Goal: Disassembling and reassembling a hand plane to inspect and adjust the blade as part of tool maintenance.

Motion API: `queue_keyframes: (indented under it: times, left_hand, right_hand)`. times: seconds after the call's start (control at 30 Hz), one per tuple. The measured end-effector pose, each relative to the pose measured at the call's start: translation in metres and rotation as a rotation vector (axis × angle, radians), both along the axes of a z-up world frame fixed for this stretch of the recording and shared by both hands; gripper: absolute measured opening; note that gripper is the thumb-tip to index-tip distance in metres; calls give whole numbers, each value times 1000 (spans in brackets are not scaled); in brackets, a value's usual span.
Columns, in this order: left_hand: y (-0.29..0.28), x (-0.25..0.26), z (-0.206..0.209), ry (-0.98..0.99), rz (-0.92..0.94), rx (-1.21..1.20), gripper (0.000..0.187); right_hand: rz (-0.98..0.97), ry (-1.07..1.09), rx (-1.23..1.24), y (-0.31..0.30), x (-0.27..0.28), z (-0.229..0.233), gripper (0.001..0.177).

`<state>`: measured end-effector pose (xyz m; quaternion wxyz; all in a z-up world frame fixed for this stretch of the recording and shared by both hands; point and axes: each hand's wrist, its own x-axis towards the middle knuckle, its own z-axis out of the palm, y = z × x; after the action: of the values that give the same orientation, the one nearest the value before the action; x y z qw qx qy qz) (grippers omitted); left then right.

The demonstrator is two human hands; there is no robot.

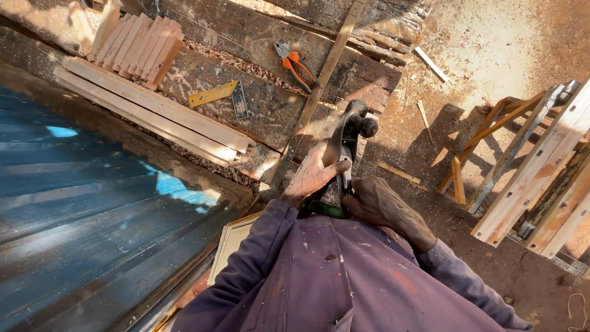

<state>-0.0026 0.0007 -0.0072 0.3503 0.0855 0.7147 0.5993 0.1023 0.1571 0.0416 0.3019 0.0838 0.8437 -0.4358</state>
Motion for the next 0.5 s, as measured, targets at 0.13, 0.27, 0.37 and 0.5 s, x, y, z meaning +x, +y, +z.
queue_keyframes:
  times: [0.13, 0.27, 0.37, 0.5]
  left_hand:
    - [-1, 0, -27, 50, -35, -96, 79]
    - [8, -4, -12, 41, -157, -198, 92]
    - [11, -4, -4, 57, -212, -220, 87]
    - [13, -3, -9, 37, -198, -133, 76]
  right_hand:
    - [-26, 71, 71, -1, 4, -14, 37]
    - [76, 147, 147, 1, 7, -29, 40]
    - [199, 183, 214, 3, 3, -16, 30]
    - [209, 196, 42, 28, -9, -12, 30]
